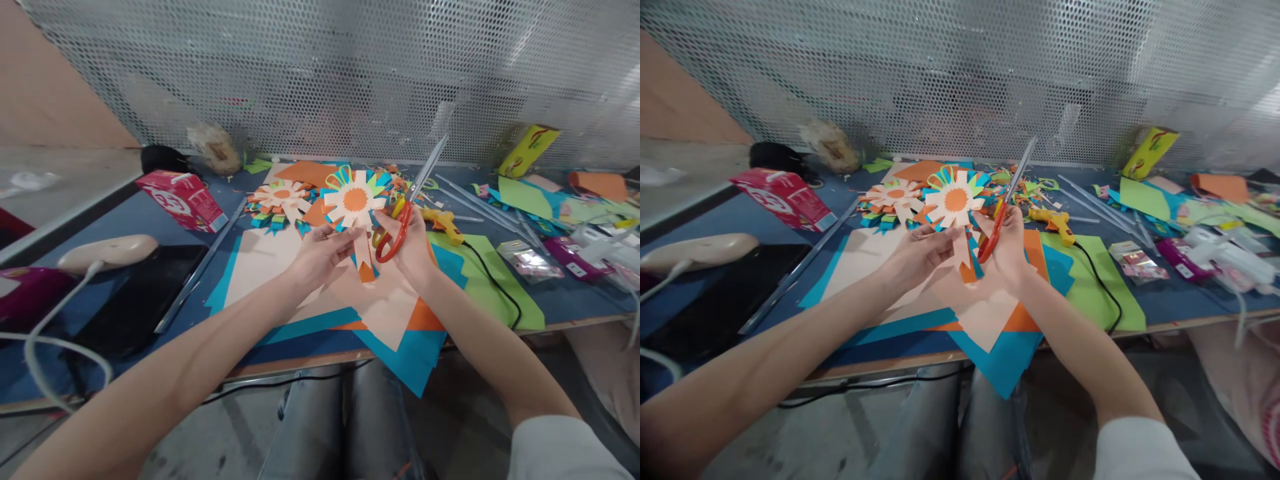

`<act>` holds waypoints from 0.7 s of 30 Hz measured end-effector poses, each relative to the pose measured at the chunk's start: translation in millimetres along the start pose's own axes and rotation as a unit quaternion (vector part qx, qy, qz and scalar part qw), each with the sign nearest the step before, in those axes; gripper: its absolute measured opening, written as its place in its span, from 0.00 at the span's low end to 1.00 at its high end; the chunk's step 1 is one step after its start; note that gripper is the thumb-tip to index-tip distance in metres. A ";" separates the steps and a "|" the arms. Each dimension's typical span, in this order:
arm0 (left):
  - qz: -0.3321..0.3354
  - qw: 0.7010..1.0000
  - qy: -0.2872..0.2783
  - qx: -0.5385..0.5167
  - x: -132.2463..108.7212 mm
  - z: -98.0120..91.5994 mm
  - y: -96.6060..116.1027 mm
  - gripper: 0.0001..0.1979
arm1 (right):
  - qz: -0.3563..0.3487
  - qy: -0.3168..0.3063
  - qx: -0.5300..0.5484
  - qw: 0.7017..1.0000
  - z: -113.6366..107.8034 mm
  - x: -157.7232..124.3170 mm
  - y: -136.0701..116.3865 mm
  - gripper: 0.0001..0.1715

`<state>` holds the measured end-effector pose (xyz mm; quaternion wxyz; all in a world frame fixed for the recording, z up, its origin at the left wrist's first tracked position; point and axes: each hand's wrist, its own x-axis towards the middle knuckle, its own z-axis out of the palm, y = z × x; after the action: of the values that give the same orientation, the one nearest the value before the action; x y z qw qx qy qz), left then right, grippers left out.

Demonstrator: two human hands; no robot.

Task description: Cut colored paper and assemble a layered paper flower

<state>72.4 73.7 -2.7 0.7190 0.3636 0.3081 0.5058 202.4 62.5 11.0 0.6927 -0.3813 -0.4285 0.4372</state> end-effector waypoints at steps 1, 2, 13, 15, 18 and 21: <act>0.012 1.000 0.006 0.002 0.5 -1.3 -0.1 0.13 | -0.005 -0.001 -0.006 1.000 0.1 -0.1 0.4 0.18; 0.023 1.000 0.013 0.008 1.1 -2.6 -0.4 0.13 | -0.011 0.001 -0.013 1.000 0.2 -0.2 1.0 0.18; 0.088 0.996 0.013 0.029 1.5 -5.6 -1.3 0.12 | -0.030 0.029 -0.056 0.998 0.0 2.1 6.0 0.22; 0.093 0.995 0.018 0.036 1.2 -5.3 -0.3 0.15 | -0.025 0.035 -0.057 0.997 0.0 2.2 6.6 0.23; 0.090 0.994 0.033 0.048 0.3 -3.8 1.2 0.16 | -0.022 0.038 -0.061 0.997 0.3 1.8 6.1 0.23; 0.086 0.994 0.051 0.051 -1.2 -1.1 2.9 0.19 | -0.024 0.035 -0.069 0.997 0.5 1.4 5.0 0.23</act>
<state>69.7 73.5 -0.8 0.6366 0.3992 0.3370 0.5673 200.9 65.5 7.1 0.6895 -0.4331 -0.4423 0.3761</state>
